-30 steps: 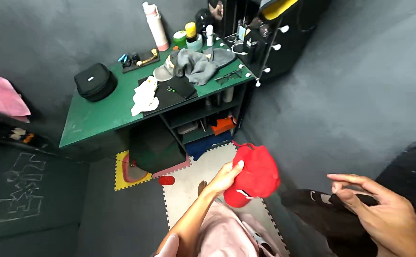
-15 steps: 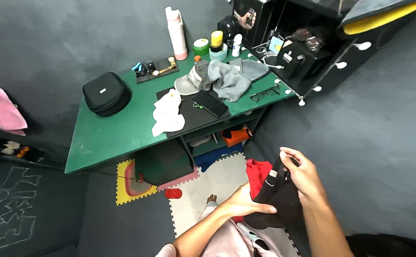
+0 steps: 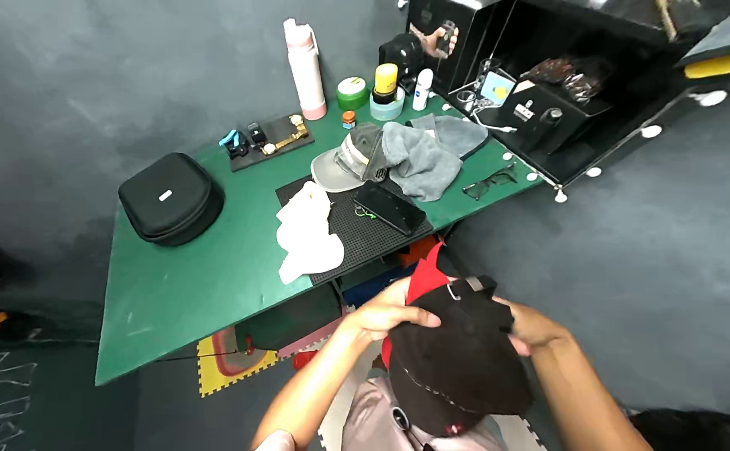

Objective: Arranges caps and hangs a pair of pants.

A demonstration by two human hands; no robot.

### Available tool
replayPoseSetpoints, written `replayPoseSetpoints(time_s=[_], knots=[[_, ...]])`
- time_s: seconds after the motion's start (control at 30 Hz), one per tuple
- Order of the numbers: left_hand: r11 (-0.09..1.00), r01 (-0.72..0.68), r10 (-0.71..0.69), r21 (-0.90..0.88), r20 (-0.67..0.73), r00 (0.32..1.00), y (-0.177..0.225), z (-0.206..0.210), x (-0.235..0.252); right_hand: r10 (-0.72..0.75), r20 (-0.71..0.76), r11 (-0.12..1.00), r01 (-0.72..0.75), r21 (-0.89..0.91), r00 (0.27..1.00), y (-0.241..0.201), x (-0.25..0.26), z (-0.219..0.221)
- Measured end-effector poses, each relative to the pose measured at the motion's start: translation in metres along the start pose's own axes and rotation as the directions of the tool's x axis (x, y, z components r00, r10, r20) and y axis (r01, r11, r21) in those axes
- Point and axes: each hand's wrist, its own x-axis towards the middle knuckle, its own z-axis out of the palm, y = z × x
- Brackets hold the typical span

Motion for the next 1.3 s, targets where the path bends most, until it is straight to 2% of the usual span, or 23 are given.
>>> replayPoseSetpoints(time_s=[0.07,0.1,0.17,0.27,0.37,0.43,0.5,0.6,0.67,0.73,0.77,0.83,0.87,0.93,0.97,1.03,1.1,1.17,1.23,1.3], knots=[[0.998,-0.013,0.009,-0.057,-0.085,0.996,0.026,-0.008,0.005,0.107,-0.115,0.994,-0.108,0.002,0.988,-0.027,0.019,0.021],[0.998,-0.008,-0.001,-0.068,-0.133,0.991,0.040,-0.013,0.005,0.119,-0.166,0.993,-0.116,0.033,0.979,-0.039,0.033,0.031],[0.998,0.012,-0.028,-0.069,-0.233,0.972,0.066,-0.020,0.001,0.068,-0.237,0.991,-0.039,0.125,0.969,-0.061,0.065,0.042],[0.995,-0.015,-0.020,-0.096,-0.351,0.936,0.096,-0.024,-0.010,-0.039,-0.228,0.980,0.082,0.183,0.973,-0.091,0.110,0.032],[0.984,-0.073,0.016,-0.161,-0.332,0.943,0.105,-0.045,-0.017,-0.199,-0.205,0.948,0.241,0.206,0.958,-0.120,0.153,0.022],[0.995,-0.072,0.046,-0.062,-0.345,0.937,0.117,-0.055,-0.018,-0.329,-0.256,0.911,0.377,0.169,0.909,-0.141,0.187,0.015],[0.989,-0.055,0.103,0.139,-0.366,0.925,0.141,-0.060,-0.015,-0.421,-0.318,0.857,0.488,0.168,0.849,-0.163,0.227,0.003],[0.926,-0.048,0.202,0.374,-0.383,0.901,0.195,-0.078,0.008,-0.433,-0.378,0.813,0.536,0.229,0.818,-0.179,0.280,-0.021],[0.888,-0.039,0.272,0.458,-0.454,0.848,0.233,-0.103,0.034,-0.455,-0.387,0.801,0.559,0.217,0.802,-0.178,0.310,-0.042],[0.841,-0.011,0.379,0.540,-0.575,0.725,0.258,-0.134,0.062,-0.432,-0.449,0.828,0.541,0.145,0.782,-0.169,0.329,-0.063],[0.825,0.001,0.423,0.565,-0.619,0.661,0.263,-0.153,0.075,-0.361,-0.497,0.875,0.471,0.111,0.789,-0.162,0.333,-0.071],[0.785,0.074,0.467,0.615,-0.666,0.582,0.260,-0.194,0.096,-0.117,-0.569,0.983,0.175,0.049,0.814,-0.142,0.330,-0.084],[0.731,0.176,0.473,0.660,-0.675,0.565,0.253,-0.213,0.102,0.006,-0.581,1.000,0.003,0.015,0.814,-0.131,0.326,-0.089],[0.564,0.449,0.423,0.694,-0.709,0.564,0.230,-0.244,0.108,0.137,-0.580,0.956,-0.260,-0.135,0.803,-0.108,0.316,-0.099],[0.470,0.551,0.383,0.690,-0.722,0.577,0.219,-0.252,0.110,0.126,-0.581,0.906,-0.332,-0.263,0.804,-0.099,0.310,-0.105],[0.282,0.660,0.379,0.696,-0.713,0.590,0.206,-0.263,0.114,0.017,-0.600,0.794,-0.375,-0.478,0.800,-0.088,0.296,-0.118],[0.118,0.709,0.449,0.696,-0.674,0.587,0.204,-0.261,0.116,-0.105,-0.616,0.721,-0.367,-0.587,0.780,-0.085,0.267,-0.121],[0.024,0.720,0.520,0.694,-0.623,0.584,0.208,-0.246,0.115,-0.217,-0.603,0.669,-0.333,-0.665,0.768,-0.086,0.228,-0.113],[-0.038,0.675,0.587,0.737,-0.530,0.612,0.209,-0.215,0.108,-0.326,-0.578,0.651,-0.266,-0.711,0.748,-0.077,0.179,-0.098],[-0.141,0.547,0.613,0.825,-0.361,0.702,0.199,-0.166,0.091,-0.370,-0.592,0.691,-0.214,-0.691,0.716,-0.053,0.123,-0.082]])
